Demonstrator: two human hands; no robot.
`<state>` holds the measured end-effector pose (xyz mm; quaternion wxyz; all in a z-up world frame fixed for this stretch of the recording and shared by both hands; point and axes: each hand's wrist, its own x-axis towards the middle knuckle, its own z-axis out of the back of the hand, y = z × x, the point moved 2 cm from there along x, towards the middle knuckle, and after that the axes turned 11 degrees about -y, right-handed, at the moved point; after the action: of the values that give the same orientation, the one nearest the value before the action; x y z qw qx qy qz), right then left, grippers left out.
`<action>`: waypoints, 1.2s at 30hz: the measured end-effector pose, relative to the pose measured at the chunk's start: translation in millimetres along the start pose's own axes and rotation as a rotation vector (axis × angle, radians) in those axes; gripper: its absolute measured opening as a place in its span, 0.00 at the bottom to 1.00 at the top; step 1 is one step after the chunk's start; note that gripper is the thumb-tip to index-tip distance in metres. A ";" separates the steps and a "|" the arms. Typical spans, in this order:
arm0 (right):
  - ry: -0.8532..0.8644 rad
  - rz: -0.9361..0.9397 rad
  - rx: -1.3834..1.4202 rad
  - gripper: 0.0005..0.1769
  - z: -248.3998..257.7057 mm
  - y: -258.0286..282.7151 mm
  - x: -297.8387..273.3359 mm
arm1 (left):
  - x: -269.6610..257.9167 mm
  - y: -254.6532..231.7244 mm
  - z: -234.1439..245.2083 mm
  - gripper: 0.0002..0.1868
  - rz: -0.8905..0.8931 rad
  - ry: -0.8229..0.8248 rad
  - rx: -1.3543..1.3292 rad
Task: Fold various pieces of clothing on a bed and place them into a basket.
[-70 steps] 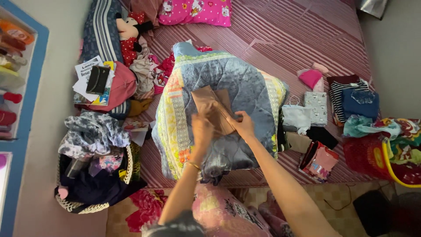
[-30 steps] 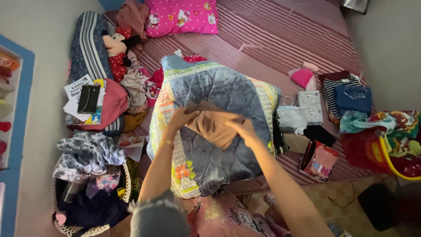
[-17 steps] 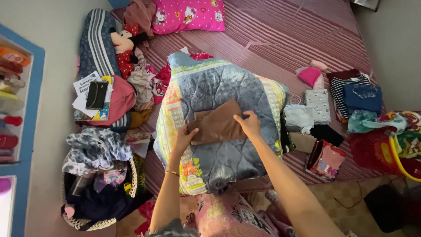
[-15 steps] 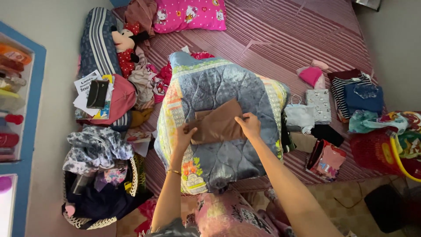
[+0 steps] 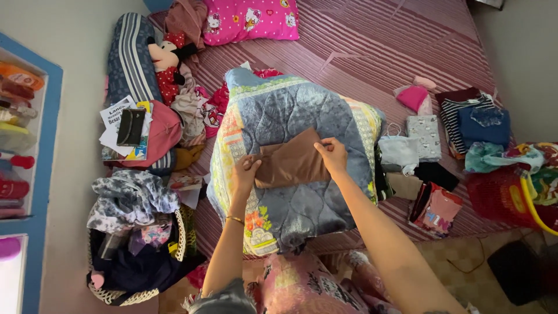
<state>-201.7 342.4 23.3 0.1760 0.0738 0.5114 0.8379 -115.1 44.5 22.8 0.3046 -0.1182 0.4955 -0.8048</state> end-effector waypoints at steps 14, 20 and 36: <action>-0.099 0.088 0.119 0.16 19.7 -8.1 -19.9 | 26.8 25.9 -31.2 0.15 0.098 0.067 -0.241; -0.068 0.595 -0.121 0.19 43.3 81.1 -72.5 | -13.2 -10.1 -11.2 0.17 -0.512 -0.333 0.080; 0.210 1.001 -0.550 0.43 -6.0 44.1 -101.0 | -42.7 -16.1 25.4 0.10 -0.233 -0.030 0.327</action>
<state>-119.6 281.7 65.1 -0.2806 0.1746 0.1925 0.9240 -75.0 57.2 53.8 0.2321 -0.1358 0.3367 -0.9024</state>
